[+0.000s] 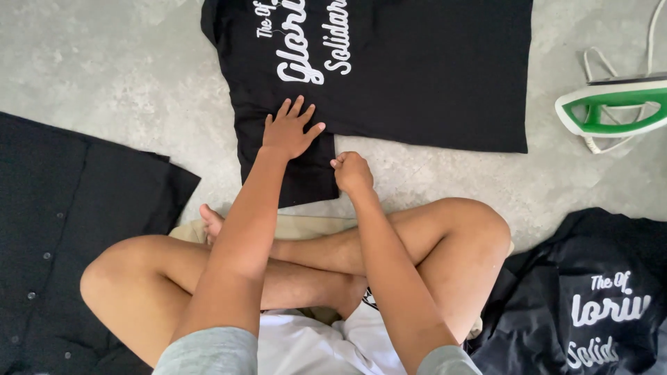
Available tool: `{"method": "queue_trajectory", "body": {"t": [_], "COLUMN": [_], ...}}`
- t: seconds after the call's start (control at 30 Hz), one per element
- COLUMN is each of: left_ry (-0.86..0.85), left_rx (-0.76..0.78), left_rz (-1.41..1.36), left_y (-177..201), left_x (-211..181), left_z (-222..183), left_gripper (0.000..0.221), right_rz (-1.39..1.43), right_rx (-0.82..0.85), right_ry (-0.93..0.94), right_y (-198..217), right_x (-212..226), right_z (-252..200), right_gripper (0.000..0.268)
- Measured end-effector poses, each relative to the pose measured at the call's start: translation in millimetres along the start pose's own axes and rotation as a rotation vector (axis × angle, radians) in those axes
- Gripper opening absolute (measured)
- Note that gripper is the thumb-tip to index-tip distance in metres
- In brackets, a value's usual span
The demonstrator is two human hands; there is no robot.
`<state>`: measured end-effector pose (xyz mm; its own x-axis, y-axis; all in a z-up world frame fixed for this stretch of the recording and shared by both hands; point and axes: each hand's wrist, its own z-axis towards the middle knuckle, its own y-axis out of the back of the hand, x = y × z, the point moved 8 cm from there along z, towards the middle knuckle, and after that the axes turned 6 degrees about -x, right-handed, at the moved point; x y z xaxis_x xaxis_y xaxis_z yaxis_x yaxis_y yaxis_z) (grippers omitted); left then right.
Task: A person is smoothing out a black t-shirt on the floor and then ironing it with a green and white iron.
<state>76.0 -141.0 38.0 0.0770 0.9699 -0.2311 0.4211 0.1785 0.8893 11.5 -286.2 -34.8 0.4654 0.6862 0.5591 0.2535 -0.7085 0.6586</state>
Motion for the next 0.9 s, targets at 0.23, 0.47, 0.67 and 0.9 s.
{"method": "queue_trajectory", "body": {"t": [0.23, 0.47, 0.67, 0.9], "left_ry": [0.005, 0.027, 0.025, 0.023], "left_rx": [0.004, 0.012, -0.001, -0.023], "left_rz": [0.027, -0.005, -0.02, -0.059], "left_y": [1, -9, -14, -7], "left_x": [-2, 5, 8, 4], "left_z": [1, 8, 12, 6], "left_gripper": [0.058, 0.056, 0.05, 0.046], "right_rz": [-0.097, -0.17, -0.246, -0.162], "right_rx": [-0.217, -0.398, -0.473, -0.414], "right_ry": [0.193, 0.372, 0.437, 0.41], "right_y": [47, 24, 10, 14], "right_x": [70, 57, 53, 49], "right_z": [-53, -16, -1, -13], "right_gripper": [0.04, 0.035, 0.018, 0.011]}}
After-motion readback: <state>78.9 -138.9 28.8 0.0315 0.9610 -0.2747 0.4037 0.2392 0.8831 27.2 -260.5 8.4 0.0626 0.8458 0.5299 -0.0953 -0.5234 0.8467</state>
